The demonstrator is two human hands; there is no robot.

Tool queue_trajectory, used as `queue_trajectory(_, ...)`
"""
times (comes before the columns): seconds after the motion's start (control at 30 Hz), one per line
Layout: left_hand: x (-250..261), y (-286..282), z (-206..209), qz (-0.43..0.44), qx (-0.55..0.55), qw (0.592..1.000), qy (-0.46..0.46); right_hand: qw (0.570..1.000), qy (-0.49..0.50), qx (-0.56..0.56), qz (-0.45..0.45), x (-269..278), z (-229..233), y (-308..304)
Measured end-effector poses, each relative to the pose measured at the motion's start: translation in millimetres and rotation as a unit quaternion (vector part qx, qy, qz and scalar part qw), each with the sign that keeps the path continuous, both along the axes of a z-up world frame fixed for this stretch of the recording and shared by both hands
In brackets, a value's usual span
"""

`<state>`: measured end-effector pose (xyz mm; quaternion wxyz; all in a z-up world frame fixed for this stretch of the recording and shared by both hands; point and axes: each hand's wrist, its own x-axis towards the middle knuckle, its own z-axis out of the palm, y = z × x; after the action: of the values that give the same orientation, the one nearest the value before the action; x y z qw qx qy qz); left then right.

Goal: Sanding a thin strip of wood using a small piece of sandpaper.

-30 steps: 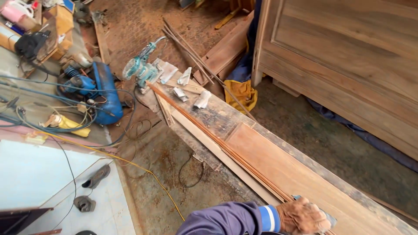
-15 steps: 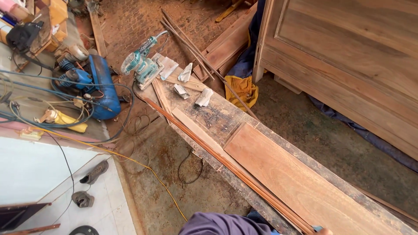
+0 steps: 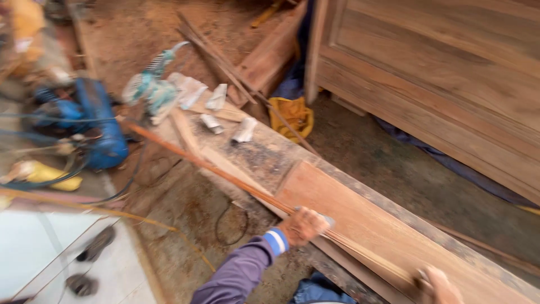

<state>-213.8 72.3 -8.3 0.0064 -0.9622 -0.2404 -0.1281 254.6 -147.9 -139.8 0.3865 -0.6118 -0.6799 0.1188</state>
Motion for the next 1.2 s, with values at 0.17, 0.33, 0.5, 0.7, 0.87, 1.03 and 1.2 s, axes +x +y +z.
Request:
queue_trajectory(0.17,-16,9,-12,-0.019,-0.04,0.999,0.003,0.993,-0.053,-0.03,-0.102,-101,143,76)
queue_trajectory(0.33,-8,9,16,-0.033,0.005,0.995,0.09,0.987,-0.042,-0.051,-0.144,-105,160,75)
queue_trajectory(0.5,-12,13,16,-0.024,-0.063,0.998,-0.005,0.976,0.098,-0.018,-0.192,-100,161,70)
queue_trajectory(0.7,14,7,45,-0.02,-0.111,0.993,-0.021,0.844,0.386,-0.008,-0.372,-69,154,45)
queue_trajectory(0.87,-6,11,25,0.045,-0.124,0.991,0.032,0.866,0.3,0.083,-0.392,-45,210,28)
queue_trajectory(1.03,-10,13,9,0.035,-0.091,0.995,0.002,0.906,-0.096,-0.047,-0.411,-14,159,6)
queue_trajectory(1.2,0,17,10,0.053,-0.078,0.995,-0.045,0.902,-0.115,-0.117,-0.399,-18,140,9)
